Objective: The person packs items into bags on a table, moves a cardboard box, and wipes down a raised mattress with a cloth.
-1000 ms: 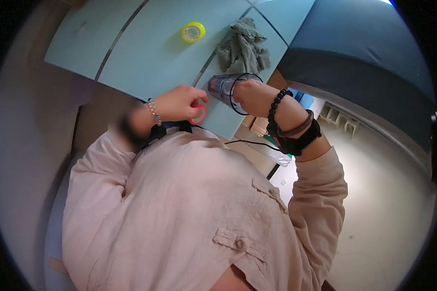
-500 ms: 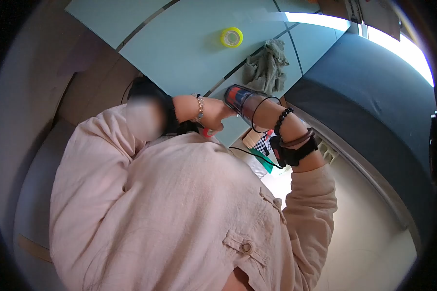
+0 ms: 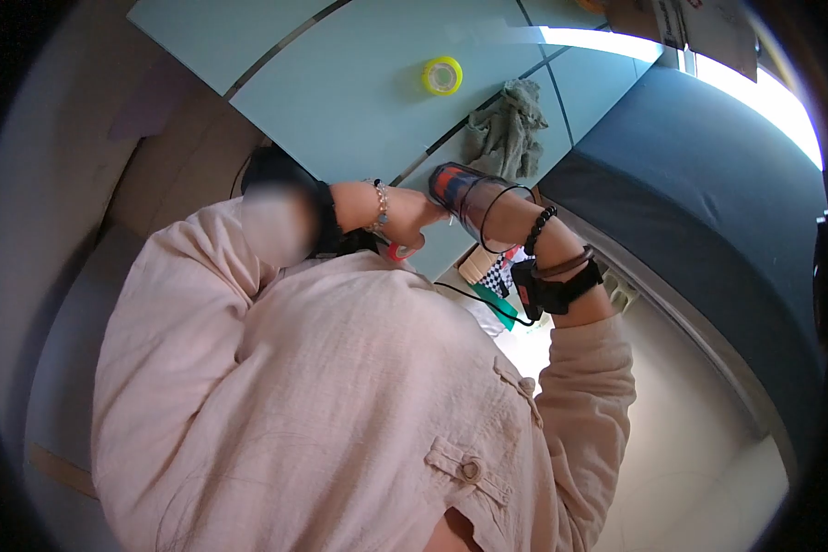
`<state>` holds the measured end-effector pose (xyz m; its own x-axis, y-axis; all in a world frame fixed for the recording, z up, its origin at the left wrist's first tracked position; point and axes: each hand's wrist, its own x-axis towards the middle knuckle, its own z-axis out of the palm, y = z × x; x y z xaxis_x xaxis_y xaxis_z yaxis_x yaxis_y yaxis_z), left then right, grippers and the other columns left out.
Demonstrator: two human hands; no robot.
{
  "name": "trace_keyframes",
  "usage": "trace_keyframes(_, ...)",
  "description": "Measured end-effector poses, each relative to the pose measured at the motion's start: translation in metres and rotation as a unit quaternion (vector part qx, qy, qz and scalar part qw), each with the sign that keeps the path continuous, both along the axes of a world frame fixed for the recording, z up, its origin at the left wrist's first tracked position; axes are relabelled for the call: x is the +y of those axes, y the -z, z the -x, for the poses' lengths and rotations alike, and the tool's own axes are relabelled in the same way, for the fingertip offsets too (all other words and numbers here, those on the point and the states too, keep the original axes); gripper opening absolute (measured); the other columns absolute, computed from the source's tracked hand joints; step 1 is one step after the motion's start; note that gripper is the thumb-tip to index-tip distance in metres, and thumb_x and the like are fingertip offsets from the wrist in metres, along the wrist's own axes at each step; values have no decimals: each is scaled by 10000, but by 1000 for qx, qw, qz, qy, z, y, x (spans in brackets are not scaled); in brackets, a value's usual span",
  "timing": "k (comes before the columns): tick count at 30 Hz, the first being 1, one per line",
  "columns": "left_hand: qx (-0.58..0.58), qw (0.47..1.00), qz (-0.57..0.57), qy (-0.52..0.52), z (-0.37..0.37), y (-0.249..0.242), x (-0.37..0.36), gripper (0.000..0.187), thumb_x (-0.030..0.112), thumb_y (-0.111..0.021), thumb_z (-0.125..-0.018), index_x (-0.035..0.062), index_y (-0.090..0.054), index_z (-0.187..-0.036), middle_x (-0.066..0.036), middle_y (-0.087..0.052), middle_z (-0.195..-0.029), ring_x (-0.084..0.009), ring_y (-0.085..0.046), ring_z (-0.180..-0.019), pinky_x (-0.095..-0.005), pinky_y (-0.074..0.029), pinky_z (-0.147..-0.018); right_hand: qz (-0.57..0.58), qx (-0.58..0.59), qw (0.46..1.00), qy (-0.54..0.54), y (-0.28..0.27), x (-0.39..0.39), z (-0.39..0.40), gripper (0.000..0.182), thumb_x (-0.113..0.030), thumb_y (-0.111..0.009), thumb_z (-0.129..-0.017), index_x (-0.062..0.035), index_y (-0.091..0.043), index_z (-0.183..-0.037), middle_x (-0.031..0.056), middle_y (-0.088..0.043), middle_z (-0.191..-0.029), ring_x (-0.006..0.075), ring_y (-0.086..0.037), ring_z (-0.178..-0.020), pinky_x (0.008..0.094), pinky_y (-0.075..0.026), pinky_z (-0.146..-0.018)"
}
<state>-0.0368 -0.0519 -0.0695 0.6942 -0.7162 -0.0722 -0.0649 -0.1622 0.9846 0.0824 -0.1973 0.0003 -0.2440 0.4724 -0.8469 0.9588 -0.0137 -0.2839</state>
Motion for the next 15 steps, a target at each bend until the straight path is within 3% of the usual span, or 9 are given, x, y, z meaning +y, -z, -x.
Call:
trace_keyframes(1,-5,1000,11,-8,0,0,1,633,121,-523,-650,80,-343,-1255,-195,-570,-679,-315,-572,-631,-388,-456,-589,-14,-5,996,-90,5,-4,-1,196,-99,-483,-754,-62,-563,-929,90,-562,-963,186,-551,-888,296,-446,-767)
trace_keyframes(2,-7,1000,8,-6,0,-1,2,633,121,-523,-650,80,-343,-1255,-195,-570,-679,-315,-572,-631,-388,-456,-589,-18,-8,996,-88,5,-11,-4,196,-99,-483,-754,-62,-563,-929,90,-562,-963,186,-551,-888,296,-446,-767)
trace_keyframes(4,15,1000,10,-22,1,-7,7,569,111,-523,-655,45,-397,-1206,-207,-571,-713,-315,-571,-658,-380,-455,-608,-259,-6,960,-109,-21,2,-1,210,-68,-527,-666,-56,-564,-872,74,-573,-810,192,-553,-743,274,-454,-654)
trace_keyframes(8,5,999,-45,-12,-1,-11,25,504,116,-523,-667,14,-446,-1154,-192,-576,-741,-277,-571,-666,-343,-455,-615,-115,-29,992,-42,-63,22,8,220,-56,-523,-669,-26,-563,-884,113,-569,-754,246,-554,-741,314,-451,-656)
trace_keyframes(9,41,999,-15,-24,-2,-6,35,468,132,-530,-684,5,-469,-1130,-168,-579,-749,-240,-562,-661,-323,-451,-615,-116,-16,978,175,-68,19,11,213,-40,-515,-682,-8,-554,-889,132,-561,-725,276,-549,-736,334,-448,-652)
trace_keyframes(10,78,996,13,-34,-1,-3,46,435,148,-537,-701,-4,-492,-1107,-144,-582,-757,-204,-553,-657,-304,-447,-615,-114,-1,916,385,-73,16,16,205,-23,-506,-695,11,-545,-894,150,-552,-697,305,-544,-730,354,-445,-649)
trace_keyframes(11,96,993,24,-71,-1,-5,59,412,163,-550,-712,-10,-514,-1084,-122,-589,-774,-184,-553,-689,-291,-451,-641,-212,46,893,393,-78,14,18,191,4,-478,-730,27,-528,-912,173,-562,-724,333,-546,-722,361,-447,-643)
trace_keyframes(13,110,988,27,-102,-1,-21,81,391,179,-562,-723,-16,-536,-1061,-99,-597,-790,-165,-553,-721,-278,-455,-666,-225,26,875,427,-96,11,25,190,11,-469,-739,22,-530,-918,176,-573,-748,331,-555,-725,353,-452,-641)
trace_keyframes(15,170,949,150,-220,-1,-42,93,328,170,-583,-770,6,-554,-1052,-34,-581,-763,-93,-523,-694,-225,-445,-634,-235,-23,857,458,-111,6,27,178,18,-455,-755,16,-539,-912,171,-596,-794,319,-578,-729,332,-461,-643)
